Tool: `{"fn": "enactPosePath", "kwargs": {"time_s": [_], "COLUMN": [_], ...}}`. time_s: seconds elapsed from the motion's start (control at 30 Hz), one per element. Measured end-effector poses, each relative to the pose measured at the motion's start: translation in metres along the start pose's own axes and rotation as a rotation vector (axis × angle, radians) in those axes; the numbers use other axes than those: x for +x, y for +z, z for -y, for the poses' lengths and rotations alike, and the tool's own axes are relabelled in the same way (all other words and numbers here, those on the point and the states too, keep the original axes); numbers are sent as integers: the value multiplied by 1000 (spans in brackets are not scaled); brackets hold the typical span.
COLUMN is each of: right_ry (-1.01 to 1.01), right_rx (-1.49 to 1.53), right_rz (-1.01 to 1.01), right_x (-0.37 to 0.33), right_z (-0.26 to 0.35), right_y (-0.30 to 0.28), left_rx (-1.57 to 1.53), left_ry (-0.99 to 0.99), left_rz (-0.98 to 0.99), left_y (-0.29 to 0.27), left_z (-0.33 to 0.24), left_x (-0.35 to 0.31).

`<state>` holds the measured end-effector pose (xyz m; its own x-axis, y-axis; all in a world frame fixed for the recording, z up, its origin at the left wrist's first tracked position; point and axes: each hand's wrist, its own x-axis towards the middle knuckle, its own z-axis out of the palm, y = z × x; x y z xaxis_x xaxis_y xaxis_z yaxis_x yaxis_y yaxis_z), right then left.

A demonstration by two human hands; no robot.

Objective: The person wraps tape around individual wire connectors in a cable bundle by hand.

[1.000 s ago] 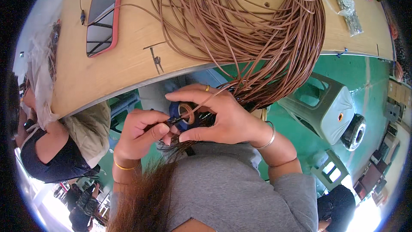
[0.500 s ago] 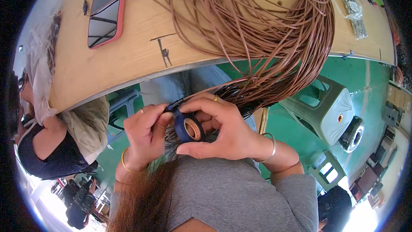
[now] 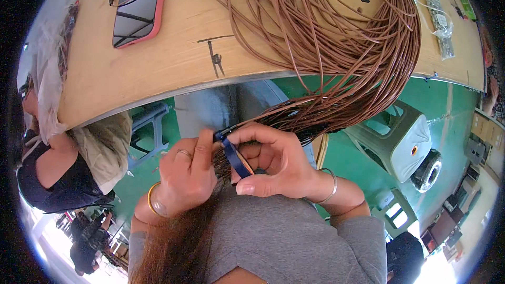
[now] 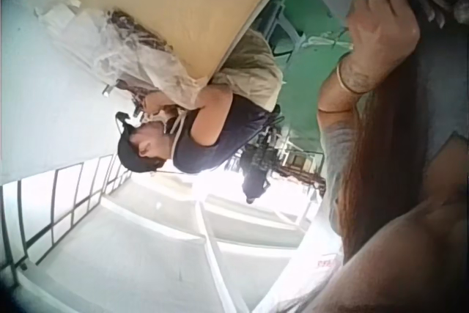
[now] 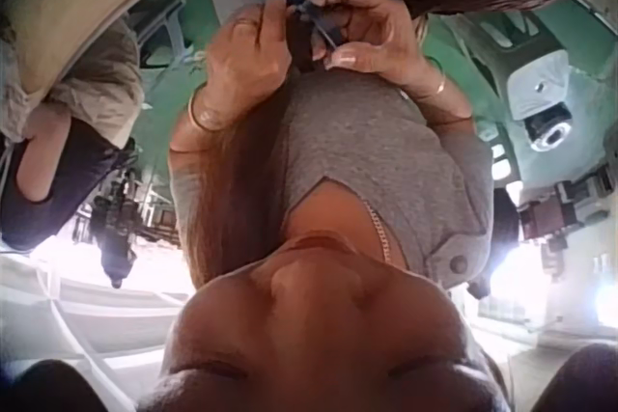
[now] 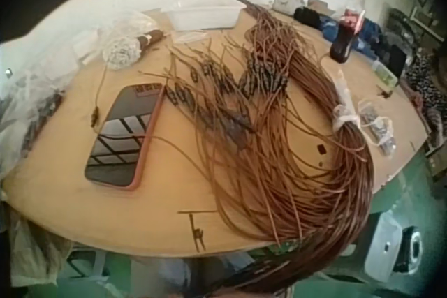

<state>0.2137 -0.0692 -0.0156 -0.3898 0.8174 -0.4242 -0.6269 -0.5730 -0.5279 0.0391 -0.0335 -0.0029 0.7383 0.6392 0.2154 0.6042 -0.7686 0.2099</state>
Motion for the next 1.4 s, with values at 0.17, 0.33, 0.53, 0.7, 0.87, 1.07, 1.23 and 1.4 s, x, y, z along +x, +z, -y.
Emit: {"fn": "enactPosePath", "kwargs": {"time_s": [0.17,0.33,0.53,0.7,0.87,1.07,1.23,1.4], "right_ry": [-93,-179,-474,-487,-67,-295,-362,-256], "right_rx": [-57,-204,-770,-784,-152,-567,-690,-587], "right_rz": [199,78,216,277,275,244,204,131], "right_x": [-1,2,22,26,19,29,33,31], "right_z": [-6,-11,-1,-1,-8,-11,-9,-1], "right_y": [-14,-15,-27,-26,-25,-23,-18,-12], "left_rx": [-39,-173,-1037,-1739,-2136,-2233,-2224,-2263], "left_ry": [38,-77,-551,-908,-991,-1030,-1049,-986], "left_rz": [-10,-12,281,311,317,399,414,486], "left_y": [1,-2,-12,-7,-8,-8,-11,-11], "left_z": [3,2,13,20,22,26,26,28], "left_x": [0,1,9,2,5,7,7,4]}}
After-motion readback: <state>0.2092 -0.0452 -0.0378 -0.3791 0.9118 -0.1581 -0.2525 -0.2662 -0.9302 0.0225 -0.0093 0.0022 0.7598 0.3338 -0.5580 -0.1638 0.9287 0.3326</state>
